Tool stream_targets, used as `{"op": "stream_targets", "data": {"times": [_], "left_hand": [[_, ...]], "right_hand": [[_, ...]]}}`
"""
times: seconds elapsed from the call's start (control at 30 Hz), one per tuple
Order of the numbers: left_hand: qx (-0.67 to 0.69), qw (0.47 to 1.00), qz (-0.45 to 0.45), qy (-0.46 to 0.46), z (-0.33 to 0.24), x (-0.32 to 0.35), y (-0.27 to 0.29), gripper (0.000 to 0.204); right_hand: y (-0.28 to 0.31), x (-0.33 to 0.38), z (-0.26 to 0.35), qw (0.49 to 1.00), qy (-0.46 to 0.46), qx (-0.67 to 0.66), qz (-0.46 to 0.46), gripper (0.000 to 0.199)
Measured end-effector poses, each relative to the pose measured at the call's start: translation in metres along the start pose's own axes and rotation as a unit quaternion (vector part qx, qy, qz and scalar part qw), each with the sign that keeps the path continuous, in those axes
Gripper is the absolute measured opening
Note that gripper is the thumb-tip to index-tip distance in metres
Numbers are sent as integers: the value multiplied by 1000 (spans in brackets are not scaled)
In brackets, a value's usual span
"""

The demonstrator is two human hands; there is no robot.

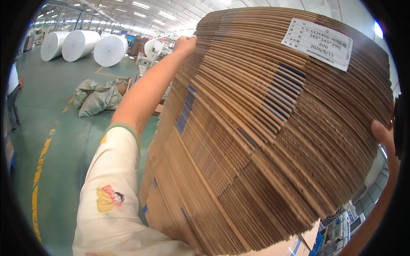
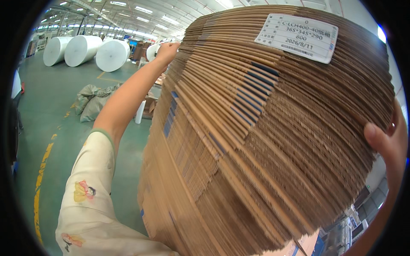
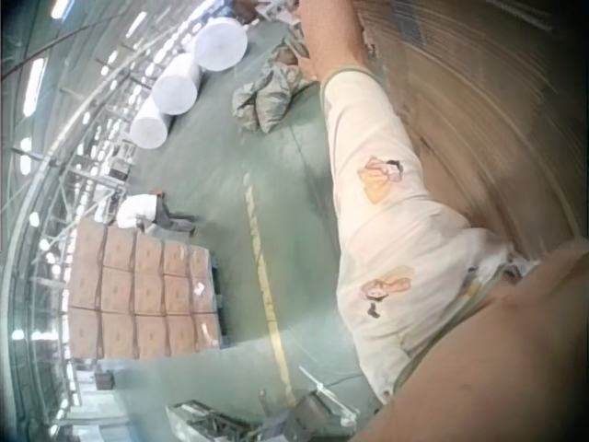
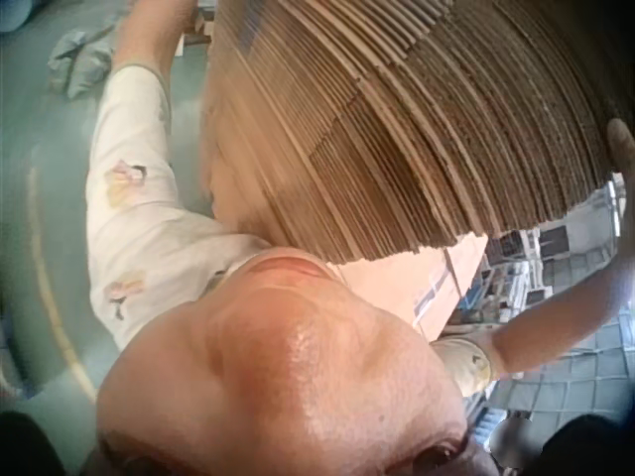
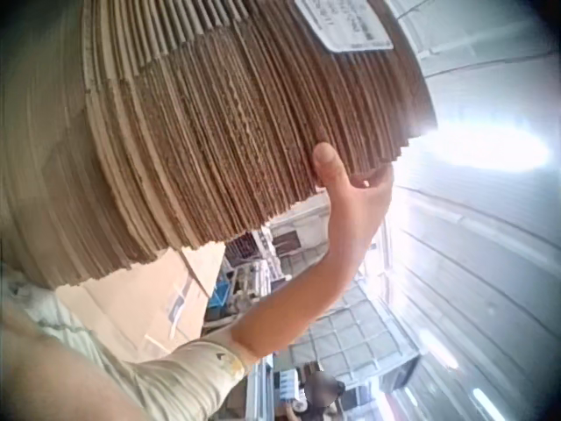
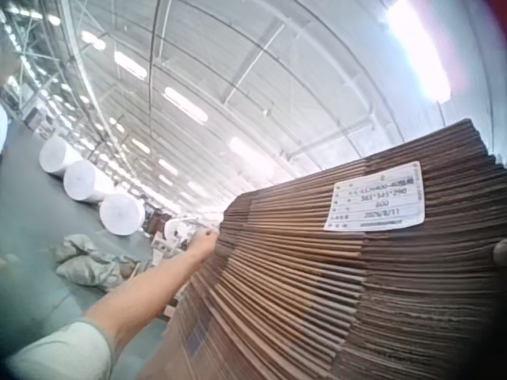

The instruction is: The person picks up groups of small blue and white product boxes from a conveyor belt and packs them into a large cardboard shipping box, then folds and picks up additional cardboard for the next box.

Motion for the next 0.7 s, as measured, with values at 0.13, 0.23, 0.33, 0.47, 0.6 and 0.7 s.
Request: {"op": "stream_targets", "data": {"times": [0.13, 0.23, 0.33, 0.47, 0.6, 0.7], "left_hand": [[64, 997, -22, 29, 12, -43, -33, 65], [82, 994, -9, 72, 33, -80, -40, 73], [124, 988, 7, 89, 67, -130, -32, 78], [279, 953, 100, 65, 62, -110, -67, 73], [316, 941, 109, 47, 25, -65, -59, 66], [278, 957, 74, 37, 33, -74, -36, 67]], "right_hand": [[6, -3, -3, 996, -60, 31, -56, 68], [22, 7, -21, 978, -89, 181, -51, 90], [32, 12, -27, 975, -54, 203, -72, 100], [29, 12, -23, 975, -51, 194, -94, 101], [37, 19, -37, 972, -69, 215, -73, 103], [63, 41, -68, 963, -27, 235, -126, 95]]}}
Point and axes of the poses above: each hand's wrist, its own x-axis away from the middle knuckle, its own y-axis out of the back of the hand, z = x × y, the point moved 9 cm from there along -x, towards the middle knuckle, and after that the axes turned 15 degrees about z, right-handed, at the moved point
